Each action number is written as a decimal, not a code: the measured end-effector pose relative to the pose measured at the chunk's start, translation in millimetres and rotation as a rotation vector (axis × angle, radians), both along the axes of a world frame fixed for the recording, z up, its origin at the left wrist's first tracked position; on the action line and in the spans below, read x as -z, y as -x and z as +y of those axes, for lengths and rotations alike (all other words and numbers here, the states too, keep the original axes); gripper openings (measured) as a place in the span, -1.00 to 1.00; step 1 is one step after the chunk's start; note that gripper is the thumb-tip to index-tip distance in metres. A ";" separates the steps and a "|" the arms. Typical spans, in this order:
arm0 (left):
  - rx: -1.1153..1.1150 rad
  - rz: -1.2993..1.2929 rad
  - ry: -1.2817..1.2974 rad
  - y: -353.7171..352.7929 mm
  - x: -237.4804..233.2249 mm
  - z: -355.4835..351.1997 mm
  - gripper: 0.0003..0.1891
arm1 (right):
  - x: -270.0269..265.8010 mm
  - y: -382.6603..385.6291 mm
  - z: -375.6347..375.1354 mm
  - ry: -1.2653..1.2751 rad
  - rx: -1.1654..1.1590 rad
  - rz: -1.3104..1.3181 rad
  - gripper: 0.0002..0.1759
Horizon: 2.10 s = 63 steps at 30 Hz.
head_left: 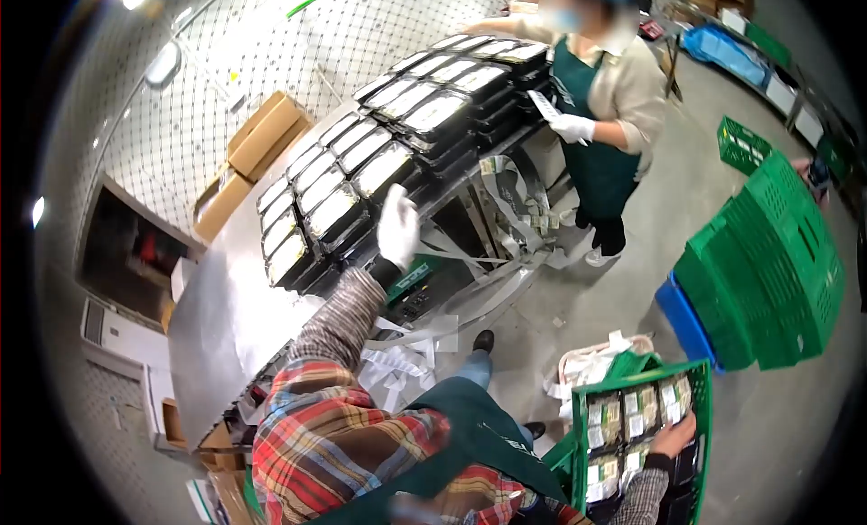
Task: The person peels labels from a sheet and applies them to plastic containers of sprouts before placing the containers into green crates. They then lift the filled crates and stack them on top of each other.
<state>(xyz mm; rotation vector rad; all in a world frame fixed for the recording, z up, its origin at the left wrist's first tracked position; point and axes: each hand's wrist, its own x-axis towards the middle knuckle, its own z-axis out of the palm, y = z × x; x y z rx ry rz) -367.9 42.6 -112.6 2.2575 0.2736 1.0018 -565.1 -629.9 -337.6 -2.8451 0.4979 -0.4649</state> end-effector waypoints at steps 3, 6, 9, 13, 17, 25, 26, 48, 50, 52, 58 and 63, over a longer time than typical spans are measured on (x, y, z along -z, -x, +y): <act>-0.196 -0.057 0.240 -95.6 8.0 142.4 -0.79 | -110.9 -151.9 145.2 -0.439 -0.349 -0.198 -0.60; -0.496 0.857 -0.723 -188.7 -27.2 217.1 -0.64 | -208.9 -279.3 308.9 -0.381 -0.684 -0.265 -0.85; -0.677 0.351 0.090 -327.8 43.4 354.0 -0.36 | -266.8 -401.9 467.5 -0.429 -1.075 -0.412 -0.91; -0.708 0.259 0.603 -375.8 -9.6 362.6 -0.08 | -272.0 -554.5 648.3 -0.276 -1.231 -0.459 -0.82; -0.828 0.290 0.746 -416.9 4.0 398.3 -0.09 | -260.8 -640.1 755.0 0.163 -1.154 -0.249 -0.70; -0.216 0.700 -0.349 -445.3 64.1 490.7 -0.28 | -249.1 -670.6 800.5 0.336 -1.165 0.105 -0.76; -0.159 0.697 -0.416 -459.6 69.4 517.2 -0.29 | -242.9 -672.3 801.8 0.241 -1.079 0.111 -0.76; -0.199 0.443 -0.574 -345.4 -57.4 429.5 -0.53 | -304.5 -324.8 434.4 -0.460 -0.705 -0.399 -0.81; -0.165 0.368 -0.569 -304.6 -73.9 373.7 -0.55 | -299.3 -241.0 342.4 -0.599 -0.215 0.027 -0.71; -0.101 0.308 -0.565 -261.7 -84.7 309.0 -0.57 | -279.3 -150.1 257.4 -0.383 0.060 -0.005 -0.68; 0.305 0.360 -0.561 -139.9 -65.3 31.1 -0.63 | -107.9 11.0 75.6 0.368 0.520 0.484 -0.87; 0.849 0.456 -0.538 -72.4 -14.5 -275.9 -0.61 | 55.3 71.3 76.9 0.150 0.399 0.503 -0.92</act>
